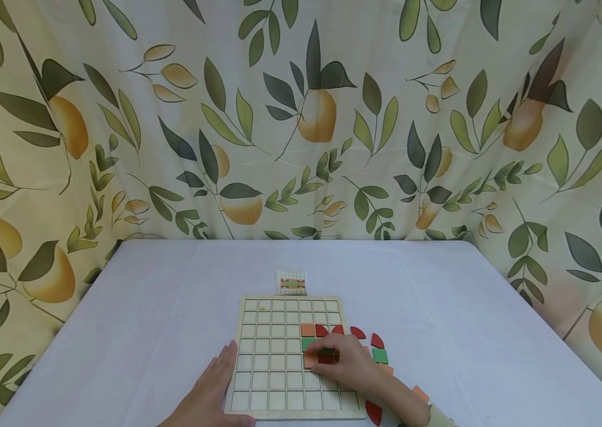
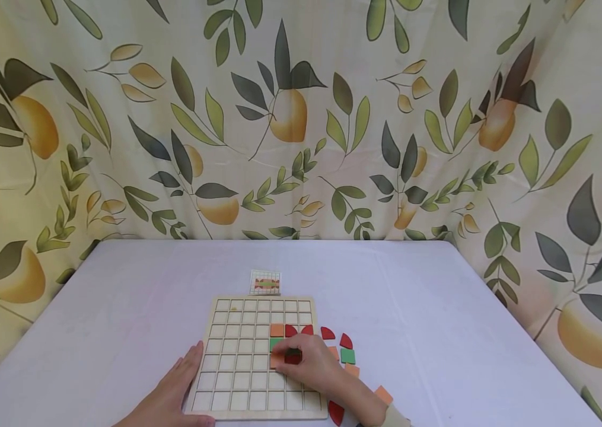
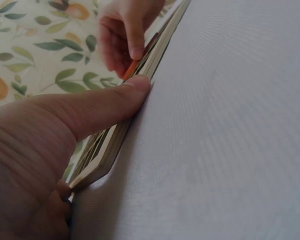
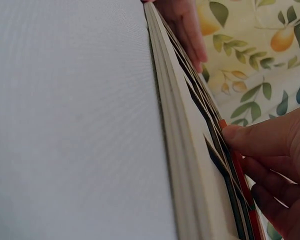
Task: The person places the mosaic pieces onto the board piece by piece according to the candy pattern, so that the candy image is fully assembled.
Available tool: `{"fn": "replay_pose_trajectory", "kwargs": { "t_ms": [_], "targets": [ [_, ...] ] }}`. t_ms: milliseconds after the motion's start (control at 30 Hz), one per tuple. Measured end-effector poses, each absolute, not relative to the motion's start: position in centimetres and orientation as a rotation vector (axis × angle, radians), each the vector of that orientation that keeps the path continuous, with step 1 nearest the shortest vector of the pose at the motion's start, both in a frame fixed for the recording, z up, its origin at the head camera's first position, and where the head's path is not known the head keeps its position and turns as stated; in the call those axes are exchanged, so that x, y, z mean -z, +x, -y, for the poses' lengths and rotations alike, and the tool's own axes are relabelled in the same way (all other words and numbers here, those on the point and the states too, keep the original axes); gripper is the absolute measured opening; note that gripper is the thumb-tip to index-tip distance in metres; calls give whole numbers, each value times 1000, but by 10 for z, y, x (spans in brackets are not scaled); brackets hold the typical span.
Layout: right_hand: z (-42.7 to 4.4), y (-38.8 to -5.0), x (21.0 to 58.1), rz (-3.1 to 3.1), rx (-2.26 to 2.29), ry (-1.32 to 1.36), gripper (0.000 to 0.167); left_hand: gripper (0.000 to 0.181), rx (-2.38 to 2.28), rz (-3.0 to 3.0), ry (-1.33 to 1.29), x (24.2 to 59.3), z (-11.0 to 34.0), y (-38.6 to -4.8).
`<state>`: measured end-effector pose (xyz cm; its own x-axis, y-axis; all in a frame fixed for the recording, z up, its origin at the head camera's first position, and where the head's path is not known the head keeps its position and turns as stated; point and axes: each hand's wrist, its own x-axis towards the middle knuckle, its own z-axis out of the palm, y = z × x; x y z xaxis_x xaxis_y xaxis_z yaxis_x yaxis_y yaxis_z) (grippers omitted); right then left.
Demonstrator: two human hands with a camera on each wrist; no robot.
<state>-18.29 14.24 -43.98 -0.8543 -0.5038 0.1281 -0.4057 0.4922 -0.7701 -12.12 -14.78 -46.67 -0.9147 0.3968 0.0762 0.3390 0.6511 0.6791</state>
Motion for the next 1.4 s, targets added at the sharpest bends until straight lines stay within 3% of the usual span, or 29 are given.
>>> {"fn": "replay_pose_trajectory", "kwargs": {
  "t_ms": [633, 1400],
  "targets": [
    [-142, -187, 441, -2634, 1285, -964, 24, 130, -1129, -2709, 504, 460, 148, -123],
    [-148, -182, 438, -2623, 1319, -795, 27, 130, -1146, -2681, 480, 458, 145, -121]
  ]
}}
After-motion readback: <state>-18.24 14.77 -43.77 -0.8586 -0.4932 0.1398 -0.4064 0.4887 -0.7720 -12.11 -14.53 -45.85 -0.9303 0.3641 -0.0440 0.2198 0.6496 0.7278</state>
